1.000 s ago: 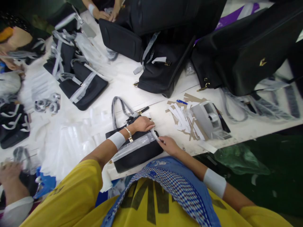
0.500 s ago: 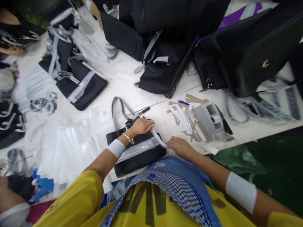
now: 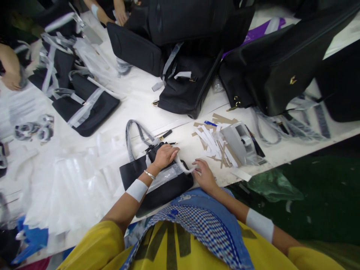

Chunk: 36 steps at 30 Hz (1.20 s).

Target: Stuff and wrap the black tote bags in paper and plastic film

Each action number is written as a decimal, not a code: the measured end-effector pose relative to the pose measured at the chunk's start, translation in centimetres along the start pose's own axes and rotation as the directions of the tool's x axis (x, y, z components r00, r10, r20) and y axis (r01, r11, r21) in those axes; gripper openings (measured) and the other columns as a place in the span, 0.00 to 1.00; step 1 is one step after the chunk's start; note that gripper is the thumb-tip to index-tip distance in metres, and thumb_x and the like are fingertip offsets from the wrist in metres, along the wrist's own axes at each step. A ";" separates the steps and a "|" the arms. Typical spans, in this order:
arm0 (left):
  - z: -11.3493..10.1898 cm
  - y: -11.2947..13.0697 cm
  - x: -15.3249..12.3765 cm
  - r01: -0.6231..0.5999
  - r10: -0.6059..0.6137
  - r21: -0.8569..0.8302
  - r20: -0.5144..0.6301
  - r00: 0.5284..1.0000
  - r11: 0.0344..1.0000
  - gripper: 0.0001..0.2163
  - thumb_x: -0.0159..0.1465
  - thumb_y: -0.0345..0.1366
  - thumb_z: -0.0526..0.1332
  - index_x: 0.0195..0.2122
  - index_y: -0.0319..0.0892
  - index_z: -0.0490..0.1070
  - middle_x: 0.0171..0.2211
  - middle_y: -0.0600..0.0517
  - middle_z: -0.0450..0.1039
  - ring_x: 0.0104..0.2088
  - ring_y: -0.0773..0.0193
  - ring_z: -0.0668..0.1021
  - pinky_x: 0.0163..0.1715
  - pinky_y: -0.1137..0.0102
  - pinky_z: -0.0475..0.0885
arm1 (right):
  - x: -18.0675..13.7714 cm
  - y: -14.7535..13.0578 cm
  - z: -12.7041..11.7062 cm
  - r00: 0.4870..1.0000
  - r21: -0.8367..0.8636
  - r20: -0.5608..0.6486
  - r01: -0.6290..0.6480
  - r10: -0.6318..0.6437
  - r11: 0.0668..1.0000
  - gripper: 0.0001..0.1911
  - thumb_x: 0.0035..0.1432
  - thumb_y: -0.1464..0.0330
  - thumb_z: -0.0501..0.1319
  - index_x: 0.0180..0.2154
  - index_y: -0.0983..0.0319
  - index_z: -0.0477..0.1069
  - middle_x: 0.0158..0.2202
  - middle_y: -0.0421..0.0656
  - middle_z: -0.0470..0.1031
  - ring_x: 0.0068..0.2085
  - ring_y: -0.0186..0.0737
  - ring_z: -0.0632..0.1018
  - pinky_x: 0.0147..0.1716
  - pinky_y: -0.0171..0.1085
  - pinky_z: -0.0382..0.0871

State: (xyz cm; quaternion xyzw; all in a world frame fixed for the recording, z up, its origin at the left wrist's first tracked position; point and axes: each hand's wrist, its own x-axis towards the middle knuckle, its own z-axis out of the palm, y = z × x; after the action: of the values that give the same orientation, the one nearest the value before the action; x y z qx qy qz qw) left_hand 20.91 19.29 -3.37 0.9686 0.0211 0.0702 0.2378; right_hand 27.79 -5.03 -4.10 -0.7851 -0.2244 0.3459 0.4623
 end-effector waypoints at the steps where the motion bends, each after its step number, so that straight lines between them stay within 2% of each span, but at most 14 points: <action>1: -0.1 0.1 -0.1 0.002 -0.002 -0.010 -0.010 1.000 1.000 0.15 0.72 0.40 0.48 0.44 0.42 0.74 0.30 0.50 0.77 0.35 0.61 0.79 0.49 0.61 0.72 | -0.4 0.1 -0.4 0.998 -0.016 -0.029 -0.065 0.064 0.998 0.18 0.53 0.65 0.60 0.47 0.60 0.69 0.52 0.51 0.69 0.51 0.46 0.74 0.43 0.44 0.76; 3: -0.4 0.7 -0.5 0.021 -0.023 -0.040 -0.050 0.998 0.999 0.13 0.71 0.39 0.50 0.46 0.43 0.72 0.34 0.50 0.78 0.39 0.62 0.79 0.56 0.58 0.69 | -1.0 0.3 -1.2 0.981 -0.056 -0.027 -0.193 0.192 0.980 0.18 0.50 0.62 0.62 0.44 0.60 0.67 0.41 0.47 0.74 0.44 0.46 0.77 0.41 0.45 0.76; 5: -0.8 1.7 -1.5 0.079 -0.088 -0.077 -0.124 0.988 0.994 0.12 0.71 0.37 0.51 0.51 0.44 0.70 0.43 0.49 0.78 0.47 0.62 0.78 0.60 0.57 0.65 | -1.3 0.3 -1.9 0.961 -0.092 -0.002 -0.275 0.276 0.957 0.16 0.49 0.60 0.63 0.40 0.59 0.66 0.33 0.42 0.75 0.37 0.45 0.78 0.40 0.45 0.75; 8: -1.4 3.8 -4.0 0.234 -0.262 -0.144 -0.219 0.940 0.961 0.14 0.71 0.34 0.51 0.56 0.45 0.67 0.55 0.47 0.73 0.58 0.60 0.72 0.62 0.54 0.63 | -1.5 -0.2 -2.6 0.960 -0.179 -0.001 -0.274 0.278 0.945 0.15 0.50 0.58 0.63 0.37 0.58 0.65 0.28 0.39 0.74 0.32 0.43 0.77 0.37 0.44 0.74; 11: -1.5 6.1 -6.7 0.370 -0.400 -0.178 -0.181 0.898 0.912 0.17 0.71 0.33 0.50 0.60 0.46 0.63 0.60 0.47 0.68 0.62 0.59 0.68 0.64 0.53 0.62 | -1.4 -0.7 -2.5 0.925 -0.089 0.098 -0.359 0.367 0.929 0.14 0.54 0.56 0.60 0.36 0.58 0.65 0.27 0.39 0.74 0.28 0.42 0.78 0.28 0.41 0.75; 13: -1.1 7.2 -8.0 0.412 -0.433 -0.170 -0.115 0.894 0.895 0.20 0.70 0.34 0.50 0.63 0.47 0.59 0.63 0.46 0.63 0.65 0.58 0.64 0.64 0.53 0.62 | -1.0 -0.8 -1.8 0.882 0.023 0.157 -0.454 0.445 0.891 0.13 0.57 0.55 0.59 0.36 0.58 0.66 0.29 0.42 0.77 0.29 0.43 0.80 0.25 0.39 0.75; 15: -0.3 7.7 -8.7 0.417 -0.432 -0.168 -0.065 0.900 0.893 0.22 0.70 0.35 0.51 0.65 0.46 0.56 0.67 0.46 0.57 0.66 0.56 0.61 0.64 0.54 0.63 | -0.3 -0.7 -0.9 0.870 0.065 0.162 -0.480 0.466 0.875 0.13 0.60 0.55 0.57 0.36 0.59 0.67 0.32 0.46 0.79 0.33 0.44 0.81 0.26 0.40 0.77; 19: 1.6 7.2 -9.3 0.389 -0.404 -0.190 -0.045 0.914 0.901 0.22 0.71 0.36 0.50 0.66 0.44 0.54 0.69 0.45 0.52 0.68 0.57 0.58 0.65 0.57 0.62 | 1.3 -0.7 1.1 0.900 0.025 0.144 -0.419 0.411 0.908 0.15 0.62 0.56 0.56 0.39 0.61 0.69 0.38 0.50 0.80 0.37 0.45 0.82 0.32 0.41 0.78; 22: 2.9 6.7 -9.8 0.369 -0.385 -0.186 -0.060 0.921 0.911 0.22 0.71 0.35 0.50 0.66 0.42 0.54 0.69 0.45 0.52 0.68 0.58 0.57 0.66 0.57 0.61 | 2.0 -0.8 2.2 0.924 -0.051 0.158 -0.344 0.348 0.938 0.13 0.61 0.63 0.56 0.45 0.62 0.70 0.42 0.50 0.80 0.38 0.43 0.82 0.34 0.40 0.78; 24: 3.6 6.7 -10.2 0.364 -0.379 -0.173 -0.066 0.923 0.915 0.23 0.70 0.35 0.50 0.66 0.42 0.54 0.69 0.45 0.52 0.69 0.58 0.56 0.66 0.57 0.61 | 2.4 -0.8 2.5 0.933 -0.119 0.205 -0.277 0.296 0.954 0.14 0.60 0.68 0.56 0.47 0.62 0.70 0.40 0.47 0.81 0.37 0.41 0.81 0.35 0.38 0.77; 27: 4.2 7.0 -10.5 0.336 -0.343 -0.124 -0.040 0.939 0.934 0.23 0.70 0.35 0.51 0.66 0.43 0.53 0.69 0.45 0.51 0.69 0.56 0.55 0.66 0.55 0.60 | 2.8 -0.9 2.5 0.926 -0.237 0.307 -0.149 0.219 0.960 0.12 0.56 0.72 0.56 0.41 0.61 0.75 0.31 0.43 0.80 0.35 0.42 0.80 0.34 0.37 0.75; 29: 4.4 7.3 -10.5 0.324 -0.326 -0.075 -0.015 0.945 0.943 0.24 0.70 0.35 0.51 0.67 0.43 0.53 0.69 0.45 0.51 0.69 0.55 0.55 0.66 0.52 0.60 | 3.0 -1.1 2.3 0.924 -0.322 0.342 -0.056 0.171 0.945 0.09 0.54 0.74 0.57 0.34 0.61 0.76 0.30 0.44 0.79 0.36 0.44 0.79 0.38 0.39 0.73; 32: 4.4 7.5 -10.1 0.342 -0.343 -0.023 0.000 0.939 0.939 0.24 0.69 0.35 0.51 0.67 0.44 0.52 0.69 0.46 0.50 0.69 0.54 0.54 0.65 0.51 0.60 | 2.7 -1.8 1.7 0.937 -0.423 0.335 0.055 0.100 0.905 0.10 0.54 0.77 0.56 0.32 0.63 0.75 0.39 0.52 0.78 0.44 0.47 0.77 0.46 0.41 0.69; 36: 4.3 7.5 -9.8 0.353 -0.353 -0.020 -0.002 0.936 0.935 0.25 0.69 0.36 0.51 0.67 0.45 0.52 0.69 0.47 0.50 0.69 0.55 0.54 0.65 0.51 0.60 | 2.4 -2.6 0.4 0.949 -0.453 0.313 0.125 0.026 0.883 0.18 0.57 0.78 0.53 0.45 0.64 0.75 0.48 0.54 0.74 0.48 0.47 0.75 0.50 0.43 0.67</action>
State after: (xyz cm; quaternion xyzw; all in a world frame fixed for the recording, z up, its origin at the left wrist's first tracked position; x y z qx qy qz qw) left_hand 11.88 9.92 -4.91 0.9465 0.1945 0.0294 0.2559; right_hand 28.98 -1.93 -2.71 -0.8028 -0.3909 0.3885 0.2274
